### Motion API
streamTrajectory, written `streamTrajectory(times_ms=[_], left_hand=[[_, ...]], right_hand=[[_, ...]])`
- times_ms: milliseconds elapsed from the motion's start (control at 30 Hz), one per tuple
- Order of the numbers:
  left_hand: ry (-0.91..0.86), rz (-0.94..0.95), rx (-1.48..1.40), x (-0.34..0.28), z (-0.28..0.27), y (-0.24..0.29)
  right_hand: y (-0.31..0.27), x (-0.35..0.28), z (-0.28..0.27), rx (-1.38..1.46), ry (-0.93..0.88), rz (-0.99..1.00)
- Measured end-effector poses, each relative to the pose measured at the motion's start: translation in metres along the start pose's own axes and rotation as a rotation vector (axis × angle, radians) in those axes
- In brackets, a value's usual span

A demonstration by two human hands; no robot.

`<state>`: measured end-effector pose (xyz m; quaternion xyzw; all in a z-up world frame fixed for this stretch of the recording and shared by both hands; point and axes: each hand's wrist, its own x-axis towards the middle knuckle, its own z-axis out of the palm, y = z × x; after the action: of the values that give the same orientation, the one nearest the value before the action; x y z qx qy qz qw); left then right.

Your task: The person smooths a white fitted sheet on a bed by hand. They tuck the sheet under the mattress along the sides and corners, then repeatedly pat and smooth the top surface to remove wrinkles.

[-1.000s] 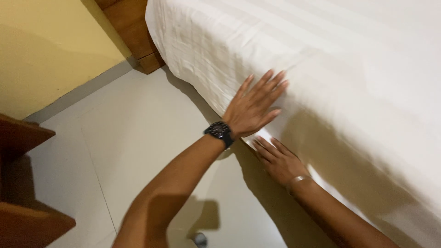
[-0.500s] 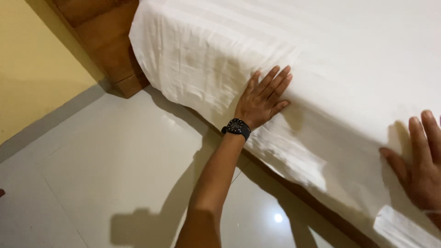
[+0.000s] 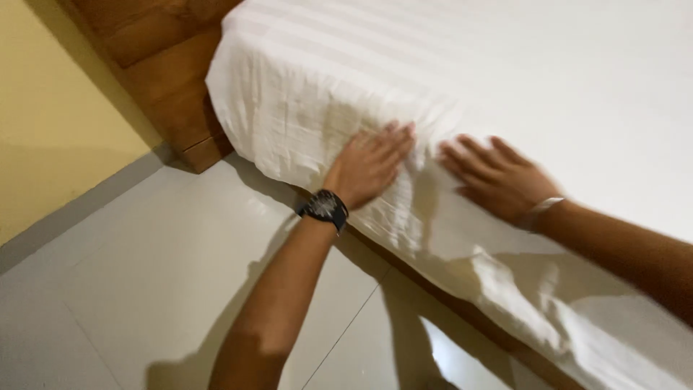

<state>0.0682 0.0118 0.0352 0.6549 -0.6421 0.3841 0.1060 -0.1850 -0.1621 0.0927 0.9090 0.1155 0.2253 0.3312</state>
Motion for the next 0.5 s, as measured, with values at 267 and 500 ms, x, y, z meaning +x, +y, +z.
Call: streamTrajectory(times_ms=[267, 500], left_hand=[[-0.002, -0.927, -0.387, -0.082, 0.047, -0.018], [-0.203, -1.505, -0.812, -0.138, 0.129, 0.029]], right_hand=[[-0.078, 0.065, 0.074, -0.278, -0.032, 0.020], [-0.147, 0.024, 0.092, 0.385, 0.004, -0.002]])
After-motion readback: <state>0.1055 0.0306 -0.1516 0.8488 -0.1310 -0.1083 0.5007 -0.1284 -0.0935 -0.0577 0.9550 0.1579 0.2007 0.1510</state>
